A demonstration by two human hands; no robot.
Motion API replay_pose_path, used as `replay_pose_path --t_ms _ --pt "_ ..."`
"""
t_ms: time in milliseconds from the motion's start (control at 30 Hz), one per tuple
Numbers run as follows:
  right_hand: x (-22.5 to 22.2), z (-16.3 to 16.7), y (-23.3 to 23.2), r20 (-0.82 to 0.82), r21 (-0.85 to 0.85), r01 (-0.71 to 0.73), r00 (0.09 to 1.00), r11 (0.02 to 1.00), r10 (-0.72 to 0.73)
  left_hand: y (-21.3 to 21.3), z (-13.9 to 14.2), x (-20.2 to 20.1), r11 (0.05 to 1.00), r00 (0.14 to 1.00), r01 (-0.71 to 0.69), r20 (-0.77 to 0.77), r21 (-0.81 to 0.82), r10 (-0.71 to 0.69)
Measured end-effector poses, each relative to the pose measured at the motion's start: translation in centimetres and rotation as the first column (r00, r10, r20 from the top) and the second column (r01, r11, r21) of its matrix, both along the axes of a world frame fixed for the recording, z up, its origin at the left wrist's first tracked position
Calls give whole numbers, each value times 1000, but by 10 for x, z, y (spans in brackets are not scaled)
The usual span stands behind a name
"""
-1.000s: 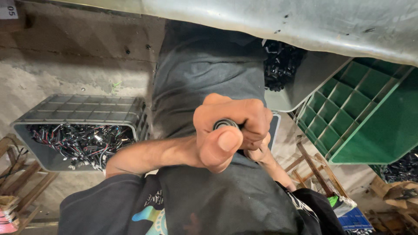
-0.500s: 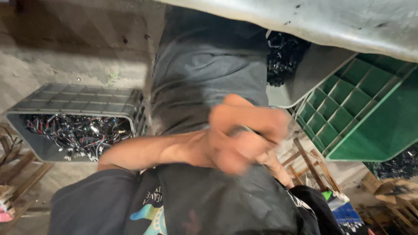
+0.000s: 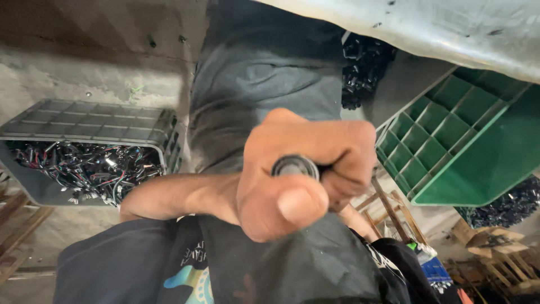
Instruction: The person picks black cylindrical lock components from a large pile on a workbench, works on each one with a small screwdriver-like tool, and places them into separate piles on the bench. They repeatedly reach into the pile, turn and manipulate the cylinders in both hands, and sort them into groups.
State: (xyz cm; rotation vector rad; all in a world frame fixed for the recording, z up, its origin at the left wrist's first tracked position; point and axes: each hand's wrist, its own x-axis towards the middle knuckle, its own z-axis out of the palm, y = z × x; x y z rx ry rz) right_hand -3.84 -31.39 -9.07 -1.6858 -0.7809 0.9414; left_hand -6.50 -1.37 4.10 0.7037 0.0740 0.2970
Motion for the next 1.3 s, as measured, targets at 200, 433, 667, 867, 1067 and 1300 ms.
replay_pose_path --t_ms 200,433,667,867,1067,1300 --pt "0 7 17 -39 27 24 999 999 -23 -8 -2 4 997 999 39 -41 59 -36" --pt "4 11 37 -145 96 114 984 989 -100 -7 0 6 986 981 156 -125 54 -148" --pt "21 16 65 -578 42 534 703 845 -415 16 -2 -10 988 980 -143 -148 -62 133" --pt "48 37 77 -697 228 620 643 751 -319 -2 -52 21 704 923 187 -368 685 112" --pt "67 50 99 -611 241 711 640 660 -466 -27 -65 36 620 876 338 -478 708 68" --pt "78 70 106 -335 234 629 768 741 -546 -7 -50 42 624 926 35 -261 781 274"
